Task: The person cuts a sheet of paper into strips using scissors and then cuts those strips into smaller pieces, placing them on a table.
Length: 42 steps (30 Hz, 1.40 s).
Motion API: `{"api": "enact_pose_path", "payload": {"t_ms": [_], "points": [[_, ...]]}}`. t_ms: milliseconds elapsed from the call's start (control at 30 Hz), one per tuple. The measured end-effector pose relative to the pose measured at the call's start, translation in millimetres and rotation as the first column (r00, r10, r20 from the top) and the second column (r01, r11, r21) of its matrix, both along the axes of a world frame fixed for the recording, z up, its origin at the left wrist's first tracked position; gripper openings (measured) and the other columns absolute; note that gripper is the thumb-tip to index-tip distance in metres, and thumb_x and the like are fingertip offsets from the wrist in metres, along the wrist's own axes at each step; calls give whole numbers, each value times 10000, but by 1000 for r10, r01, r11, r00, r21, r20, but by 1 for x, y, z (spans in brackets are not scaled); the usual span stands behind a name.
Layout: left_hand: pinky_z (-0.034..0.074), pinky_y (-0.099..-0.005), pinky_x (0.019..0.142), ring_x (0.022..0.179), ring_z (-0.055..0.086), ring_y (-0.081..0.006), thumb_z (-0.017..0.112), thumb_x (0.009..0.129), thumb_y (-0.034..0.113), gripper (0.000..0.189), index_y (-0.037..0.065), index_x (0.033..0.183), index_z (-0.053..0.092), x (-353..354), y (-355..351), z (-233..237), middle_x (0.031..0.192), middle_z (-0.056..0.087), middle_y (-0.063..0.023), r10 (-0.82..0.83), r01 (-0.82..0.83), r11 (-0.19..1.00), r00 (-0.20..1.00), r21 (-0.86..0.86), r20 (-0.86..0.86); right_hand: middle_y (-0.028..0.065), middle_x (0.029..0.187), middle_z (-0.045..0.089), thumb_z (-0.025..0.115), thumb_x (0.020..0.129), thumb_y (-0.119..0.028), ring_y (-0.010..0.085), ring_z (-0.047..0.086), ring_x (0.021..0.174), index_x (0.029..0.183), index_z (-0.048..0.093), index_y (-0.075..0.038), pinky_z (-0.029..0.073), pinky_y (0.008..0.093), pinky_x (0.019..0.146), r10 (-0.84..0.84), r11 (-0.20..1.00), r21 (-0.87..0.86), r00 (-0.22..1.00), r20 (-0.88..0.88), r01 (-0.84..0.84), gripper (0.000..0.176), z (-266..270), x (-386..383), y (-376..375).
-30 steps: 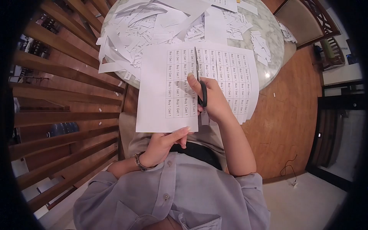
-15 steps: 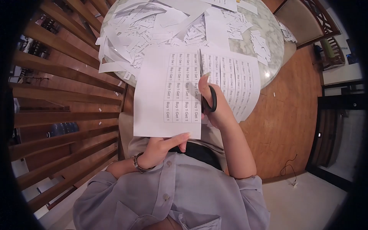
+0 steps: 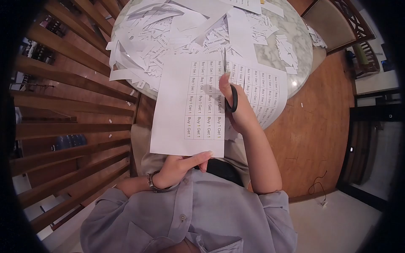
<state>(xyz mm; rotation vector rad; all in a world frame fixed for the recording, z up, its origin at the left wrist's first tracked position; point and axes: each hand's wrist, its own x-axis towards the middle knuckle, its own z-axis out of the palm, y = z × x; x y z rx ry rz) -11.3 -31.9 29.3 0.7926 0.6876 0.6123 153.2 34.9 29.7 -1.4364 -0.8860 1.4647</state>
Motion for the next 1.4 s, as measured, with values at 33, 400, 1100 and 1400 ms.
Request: {"api": "enact_pose_path", "payload": {"t_ms": [33,400,1100,1400], "points": [[446,-208,549,590,511,-77,528,806,140,170,-22,855,546,0,0,1,672,541,-32,-10,10,1000,1000,-7,0,47,647,506,373,659,-715,62,451,502,854,518,82,319,200,383,0,1000,-1,1000,0,0,833,3,-2,0],[445,-210,548,599,510,-76,525,807,135,168,-24,861,543,1,0,2,677,538,-35,-9,10,999,1000,-43,6,115,765,551,442,710,-623,130,527,656,921,507,99,426,240,542,33,999,-10,999,35,-33,755,15,-4,-3],[448,-200,598,659,550,-107,533,799,117,174,-37,879,536,2,11,-7,744,577,-70,15,-15,1000,1000,0,19,7,534,425,560,731,-320,88,432,335,786,495,43,319,190,314,424,904,-102,899,110,-414,372,47,59,-52],[450,-204,655,716,565,-103,560,772,70,189,-58,911,573,-13,3,-22,796,611,-102,-90,93,995,994,43,-64,-14,598,412,599,715,-216,53,419,351,913,482,38,302,166,318,75,994,61,974,214,-90,342,23,70,-49]]}}
